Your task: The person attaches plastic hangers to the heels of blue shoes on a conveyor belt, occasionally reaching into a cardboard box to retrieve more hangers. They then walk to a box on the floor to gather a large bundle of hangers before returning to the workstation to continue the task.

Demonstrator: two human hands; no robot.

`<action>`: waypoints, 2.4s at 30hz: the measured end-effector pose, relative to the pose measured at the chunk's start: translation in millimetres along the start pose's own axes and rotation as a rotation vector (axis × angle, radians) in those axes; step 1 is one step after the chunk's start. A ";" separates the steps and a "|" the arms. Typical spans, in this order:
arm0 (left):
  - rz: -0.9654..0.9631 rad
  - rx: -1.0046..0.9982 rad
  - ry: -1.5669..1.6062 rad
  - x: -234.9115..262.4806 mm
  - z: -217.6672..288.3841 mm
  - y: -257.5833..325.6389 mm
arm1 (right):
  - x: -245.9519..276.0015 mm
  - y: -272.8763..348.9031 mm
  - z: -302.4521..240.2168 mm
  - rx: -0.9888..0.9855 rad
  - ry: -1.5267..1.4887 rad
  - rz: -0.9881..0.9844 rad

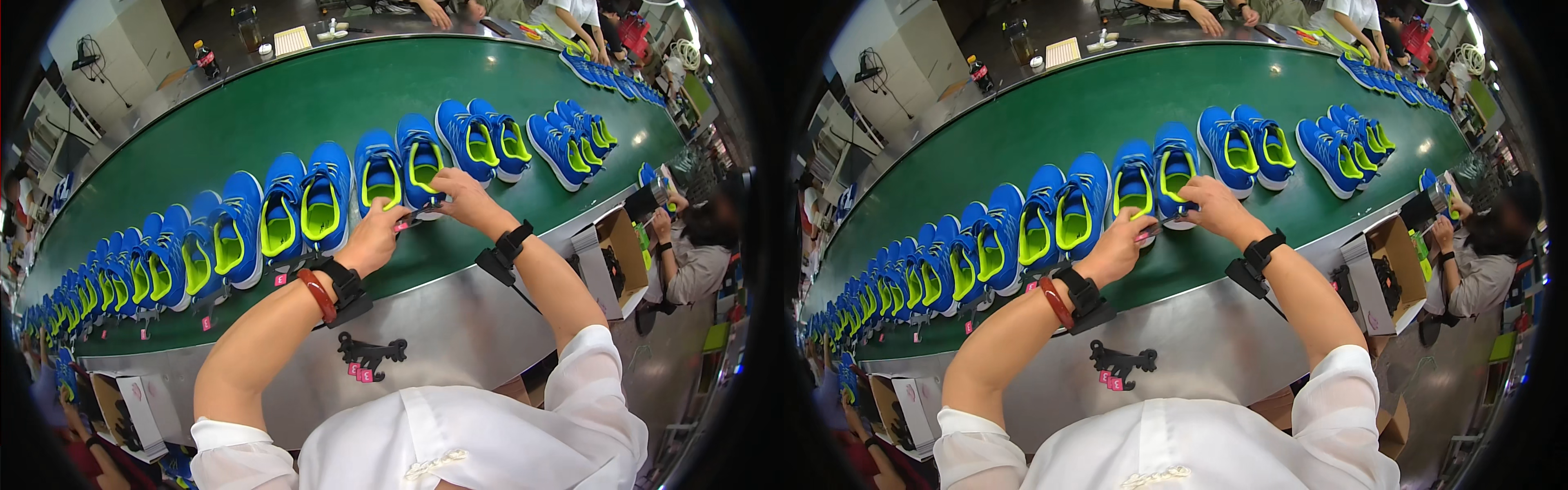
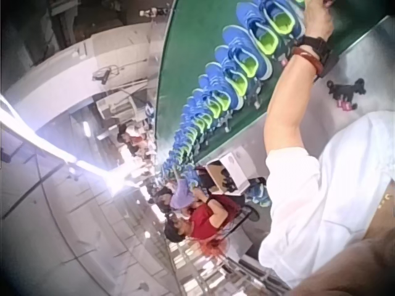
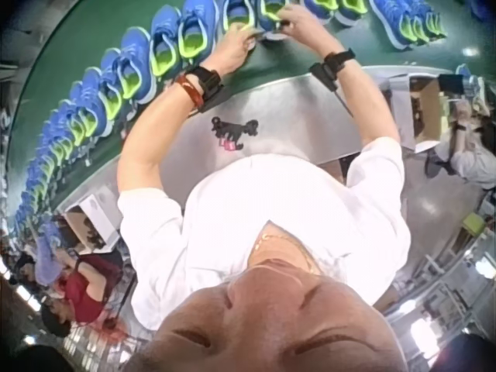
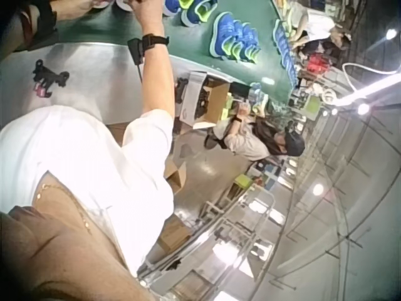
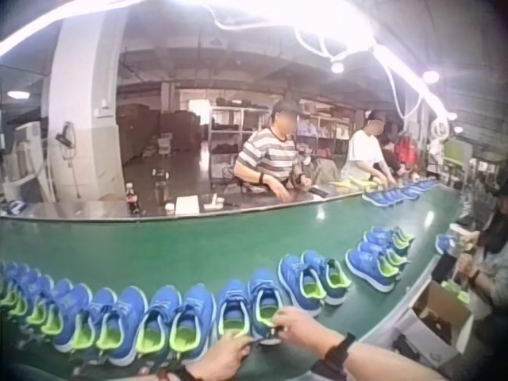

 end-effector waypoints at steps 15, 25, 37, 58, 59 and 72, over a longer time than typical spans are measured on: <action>0.062 -0.187 -0.443 30.9 62.0 -71.1 | -62.0 109.7 -166.7 0.095 -0.252 -0.250; -0.040 -0.232 -0.291 -56.0 74.1 -126.3 | -65.6 130.7 -148.9 -0.036 -0.388 -0.282; -0.002 -0.180 -0.289 -73.2 48.3 -150.3 | 7.2 145.5 49.0 -1.006 -1.106 0.488; -0.238 -0.533 -0.518 -88.3 79.4 -103.2 | -0.1 111.2 92.7 -1.060 -1.227 0.182; -0.269 -0.536 -0.551 -90.3 79.3 -100.0 | 0.5 108.0 92.4 -1.041 -1.165 0.116; -0.181 -0.333 -0.636 -74.9 55.0 -90.8 | 53.9 58.0 152.3 -0.270 0.124 0.042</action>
Point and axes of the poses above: each hand's wrist, its own y-axis away from the middle knuckle, its own x-axis out of the back of the hand, z = x × y, the point moved 8 cm from there along -y, towards the middle knuckle, and after that the axes turned 8 degrees about z, right-handed, at the moved point
